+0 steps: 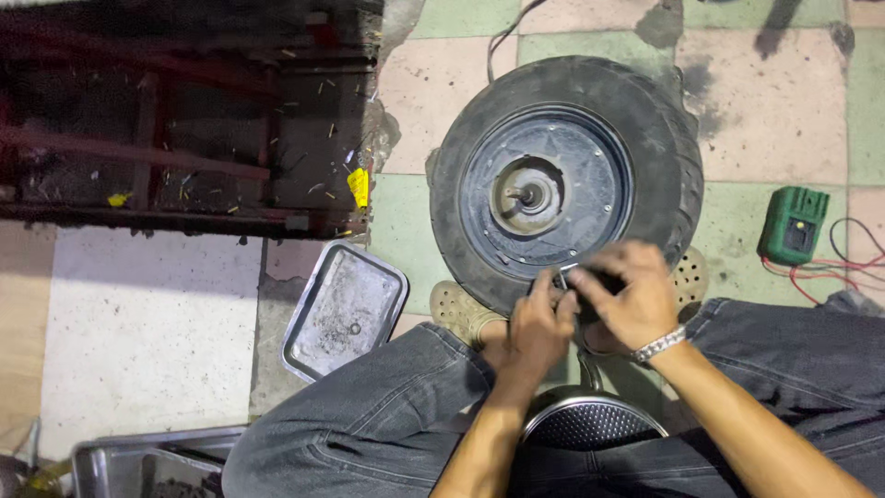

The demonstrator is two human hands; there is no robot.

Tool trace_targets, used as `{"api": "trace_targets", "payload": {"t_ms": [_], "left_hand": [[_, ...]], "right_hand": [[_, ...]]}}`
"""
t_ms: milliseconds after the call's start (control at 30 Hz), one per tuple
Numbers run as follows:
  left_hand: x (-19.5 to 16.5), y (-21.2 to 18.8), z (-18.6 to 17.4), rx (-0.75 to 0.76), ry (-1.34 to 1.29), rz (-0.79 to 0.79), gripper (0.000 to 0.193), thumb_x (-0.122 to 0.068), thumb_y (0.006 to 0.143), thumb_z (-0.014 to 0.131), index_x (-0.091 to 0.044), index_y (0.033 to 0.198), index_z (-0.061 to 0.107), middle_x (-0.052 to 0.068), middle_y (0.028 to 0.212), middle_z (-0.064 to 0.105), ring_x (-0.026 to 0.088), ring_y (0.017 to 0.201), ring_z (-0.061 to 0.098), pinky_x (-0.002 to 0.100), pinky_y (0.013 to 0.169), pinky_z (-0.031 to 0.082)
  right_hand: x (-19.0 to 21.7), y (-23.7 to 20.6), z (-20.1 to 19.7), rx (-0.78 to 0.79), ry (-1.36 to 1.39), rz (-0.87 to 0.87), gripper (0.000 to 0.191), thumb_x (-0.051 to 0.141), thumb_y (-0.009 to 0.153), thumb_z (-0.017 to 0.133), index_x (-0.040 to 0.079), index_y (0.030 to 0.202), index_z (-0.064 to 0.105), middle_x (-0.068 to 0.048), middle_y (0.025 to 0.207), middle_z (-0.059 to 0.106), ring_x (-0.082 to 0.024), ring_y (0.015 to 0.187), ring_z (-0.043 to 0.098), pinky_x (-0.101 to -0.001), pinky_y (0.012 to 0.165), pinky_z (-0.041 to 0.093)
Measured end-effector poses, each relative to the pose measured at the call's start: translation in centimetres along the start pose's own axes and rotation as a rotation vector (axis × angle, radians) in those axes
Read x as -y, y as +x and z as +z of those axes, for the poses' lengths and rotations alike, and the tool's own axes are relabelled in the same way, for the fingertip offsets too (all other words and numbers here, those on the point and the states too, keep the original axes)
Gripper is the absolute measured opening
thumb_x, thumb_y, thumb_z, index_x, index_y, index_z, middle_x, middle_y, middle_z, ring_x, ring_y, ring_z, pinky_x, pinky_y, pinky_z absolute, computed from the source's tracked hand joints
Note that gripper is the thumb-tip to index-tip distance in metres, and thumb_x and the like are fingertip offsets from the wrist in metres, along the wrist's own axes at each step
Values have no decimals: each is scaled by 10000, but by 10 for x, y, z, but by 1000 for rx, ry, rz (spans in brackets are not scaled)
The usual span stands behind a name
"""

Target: The person uses a metal tool to pry and remove the tire from the rim, then removes small metal pieces from the tire's inner surface. The tire is flipped and manipulated to access different areas.

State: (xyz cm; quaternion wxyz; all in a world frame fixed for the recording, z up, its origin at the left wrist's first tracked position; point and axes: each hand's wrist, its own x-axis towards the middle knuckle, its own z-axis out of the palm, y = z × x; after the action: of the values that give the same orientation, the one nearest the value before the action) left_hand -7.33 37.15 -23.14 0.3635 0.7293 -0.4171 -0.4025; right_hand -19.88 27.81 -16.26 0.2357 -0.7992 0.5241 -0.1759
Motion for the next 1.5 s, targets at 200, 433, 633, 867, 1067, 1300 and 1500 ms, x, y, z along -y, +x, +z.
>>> {"api": "trace_targets", "payload": {"t_ms": [200, 433, 633, 867, 1067, 1300, 1500], "left_hand": [[-22, 14, -67, -156, 133, 219, 251, -278, 1020, 593, -115, 1174, 706, 206, 990, 735, 433, 899, 704, 523, 786, 551], [-40, 10, -105, -148, 367, 301, 206, -245, 988, 611, -100, 1081, 724, 163, 963, 710, 425, 813, 685, 540, 691, 529], [-60, -2, -138, -148, 397, 375, 155, -197, 965, 661, -96, 1053, 738, 154, 875, 677, 398, 771, 683, 503, 668, 535], [-75, -17, -161, -20, 449, 457, 192, -155, 952, 669, -80, 1111, 746, 159, 861, 668, 378, 780, 679, 490, 663, 532], [-67, -14, -165, 29, 558, 526, 108, -144, 927, 676, -53, 973, 709, 151, 816, 667, 358, 784, 670, 480, 690, 545], [-52, -10, -155, 125, 747, 618, 121, -112, 911, 590, -42, 993, 643, 168, 855, 680, 365, 760, 691, 472, 636, 554], [-35, -18, -137, -86, 730, 450, 321, -333, 1024, 593, -60, 859, 633, 187, 760, 683, 391, 634, 690, 497, 558, 536]], "right_hand": [[-23, 23, -22, -429, 83, 182, 864, 434, 936, 864, -82, 1486, 442, -265, 1434, 525, -417, 1359, 504, -470, 1126, 421], [-9, 16, -4, -115, 634, 694, 877, 626, 915, 672, -49, 1452, 513, -194, 1340, 659, -269, 1242, 630, -349, 1065, 464], [32, 11, -18, -127, 794, 649, 821, 566, 908, 679, -50, 1415, 483, -179, 1312, 652, -244, 1188, 629, -339, 1027, 477], [51, -3, -30, -138, 777, 668, 837, 552, 901, 696, -39, 1443, 455, -169, 1299, 652, -222, 1173, 620, -333, 1019, 470], [56, -11, -24, -202, 897, 602, 843, 523, 921, 717, -56, 1453, 414, -156, 1315, 642, -212, 1192, 611, -329, 1037, 470], [49, -15, -22, -193, 754, 671, 846, 528, 903, 715, -43, 1460, 432, -166, 1281, 667, -226, 1162, 639, -334, 1013, 480], [42, -14, -11, -188, 702, 683, 797, 488, 829, 779, -32, 1379, 530, -165, 1222, 695, -237, 1085, 676, -349, 967, 509]]}}
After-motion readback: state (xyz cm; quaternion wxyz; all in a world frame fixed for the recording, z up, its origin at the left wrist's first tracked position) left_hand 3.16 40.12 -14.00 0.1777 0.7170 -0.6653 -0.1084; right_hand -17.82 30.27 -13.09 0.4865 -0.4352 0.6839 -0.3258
